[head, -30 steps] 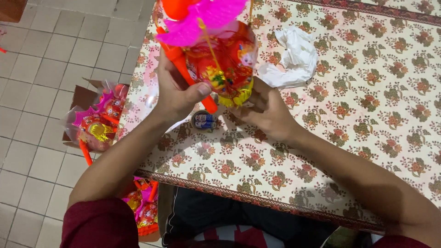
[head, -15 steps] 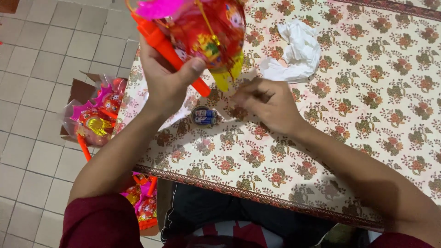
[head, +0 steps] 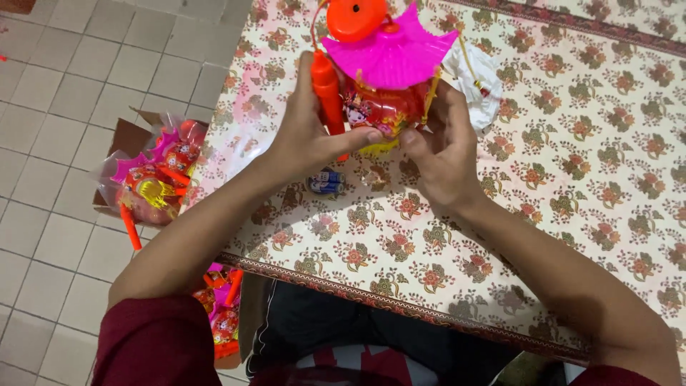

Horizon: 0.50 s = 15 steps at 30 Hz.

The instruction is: Assembling a decorative plastic lantern by connecting the body to a handle and inserting internal components.

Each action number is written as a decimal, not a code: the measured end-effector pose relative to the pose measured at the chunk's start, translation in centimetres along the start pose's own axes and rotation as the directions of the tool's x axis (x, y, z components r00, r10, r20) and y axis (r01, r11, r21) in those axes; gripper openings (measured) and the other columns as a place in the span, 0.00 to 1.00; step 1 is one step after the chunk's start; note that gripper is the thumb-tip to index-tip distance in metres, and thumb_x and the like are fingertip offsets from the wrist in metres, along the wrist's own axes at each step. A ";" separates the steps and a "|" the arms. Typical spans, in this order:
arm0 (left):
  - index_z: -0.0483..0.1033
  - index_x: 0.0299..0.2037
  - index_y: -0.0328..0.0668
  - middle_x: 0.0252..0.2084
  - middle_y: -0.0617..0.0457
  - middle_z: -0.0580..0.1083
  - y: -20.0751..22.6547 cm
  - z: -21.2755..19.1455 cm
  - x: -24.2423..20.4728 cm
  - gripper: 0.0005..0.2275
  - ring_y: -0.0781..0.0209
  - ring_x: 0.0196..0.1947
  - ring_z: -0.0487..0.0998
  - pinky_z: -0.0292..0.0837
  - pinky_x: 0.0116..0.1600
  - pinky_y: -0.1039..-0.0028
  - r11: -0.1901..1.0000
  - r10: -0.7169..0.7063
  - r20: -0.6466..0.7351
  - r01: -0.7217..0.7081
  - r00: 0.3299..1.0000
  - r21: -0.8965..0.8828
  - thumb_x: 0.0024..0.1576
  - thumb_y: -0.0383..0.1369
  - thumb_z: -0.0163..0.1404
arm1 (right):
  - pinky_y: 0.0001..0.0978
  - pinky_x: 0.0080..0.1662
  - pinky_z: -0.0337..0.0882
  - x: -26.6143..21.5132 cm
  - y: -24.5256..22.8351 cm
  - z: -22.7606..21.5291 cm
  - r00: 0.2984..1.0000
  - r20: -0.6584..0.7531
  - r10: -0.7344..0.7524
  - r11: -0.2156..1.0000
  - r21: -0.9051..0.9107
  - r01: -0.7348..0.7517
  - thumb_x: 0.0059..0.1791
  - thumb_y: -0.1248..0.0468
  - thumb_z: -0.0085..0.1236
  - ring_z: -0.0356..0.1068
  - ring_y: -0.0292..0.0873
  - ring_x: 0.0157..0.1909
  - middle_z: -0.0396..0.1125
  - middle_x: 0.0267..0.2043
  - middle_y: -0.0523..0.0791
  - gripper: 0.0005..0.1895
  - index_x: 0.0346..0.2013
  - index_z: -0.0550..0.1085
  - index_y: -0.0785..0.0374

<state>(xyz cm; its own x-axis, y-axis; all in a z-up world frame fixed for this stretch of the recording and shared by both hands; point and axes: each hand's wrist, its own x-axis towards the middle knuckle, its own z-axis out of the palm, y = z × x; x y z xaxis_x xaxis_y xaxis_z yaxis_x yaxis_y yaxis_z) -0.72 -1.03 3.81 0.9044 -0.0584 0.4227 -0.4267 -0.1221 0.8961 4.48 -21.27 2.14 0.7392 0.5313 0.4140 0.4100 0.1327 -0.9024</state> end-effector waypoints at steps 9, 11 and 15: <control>0.46 0.64 0.42 0.62 0.39 0.60 0.9 -2.3 0.1 0.26 0.43 0.66 0.70 0.83 0.67 0.53 0.985 0.121 -0.010 -0.121 0.993 -0.120 0.67 0.33 0.54 | 0.50 0.61 0.80 0.2 -0.5 -1.0 0.972 0.235 -0.018 0.982 -0.177 0.061 0.58 0.64 0.50 0.74 0.59 0.61 0.64 0.65 0.62 0.36 0.76 0.43 0.64; 0.41 0.70 0.50 0.68 0.38 0.61 1.8 -4.2 -1.0 0.26 0.42 0.68 0.75 0.86 0.68 0.55 0.990 0.139 0.016 -0.139 0.990 0.010 0.72 0.42 0.47 | 0.54 0.63 0.76 1.6 -2.6 0.0 0.960 0.276 -0.037 0.982 -0.166 0.085 0.59 0.60 0.44 0.69 0.62 0.64 0.62 0.65 0.63 0.30 0.72 0.49 0.71; 0.31 0.75 0.53 0.73 0.36 0.69 2.5 -5.8 -5.1 0.27 0.48 0.67 0.84 0.88 0.65 0.65 0.936 0.131 -0.078 -0.098 0.988 0.339 0.78 0.53 0.32 | 0.50 0.55 0.81 4.2 -4.5 2.6 0.926 0.334 -0.175 0.951 -0.184 0.247 0.62 0.55 0.42 0.72 0.62 0.54 0.65 0.54 0.65 0.28 0.58 0.64 0.84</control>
<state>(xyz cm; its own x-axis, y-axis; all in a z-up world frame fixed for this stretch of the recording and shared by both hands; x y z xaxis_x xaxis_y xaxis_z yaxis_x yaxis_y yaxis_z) -6.37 4.66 4.73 0.8377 0.0039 0.5460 -0.4878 -0.4440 0.7516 4.35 -17.48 7.67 0.4341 0.7483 0.5016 0.6708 0.1032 -0.7345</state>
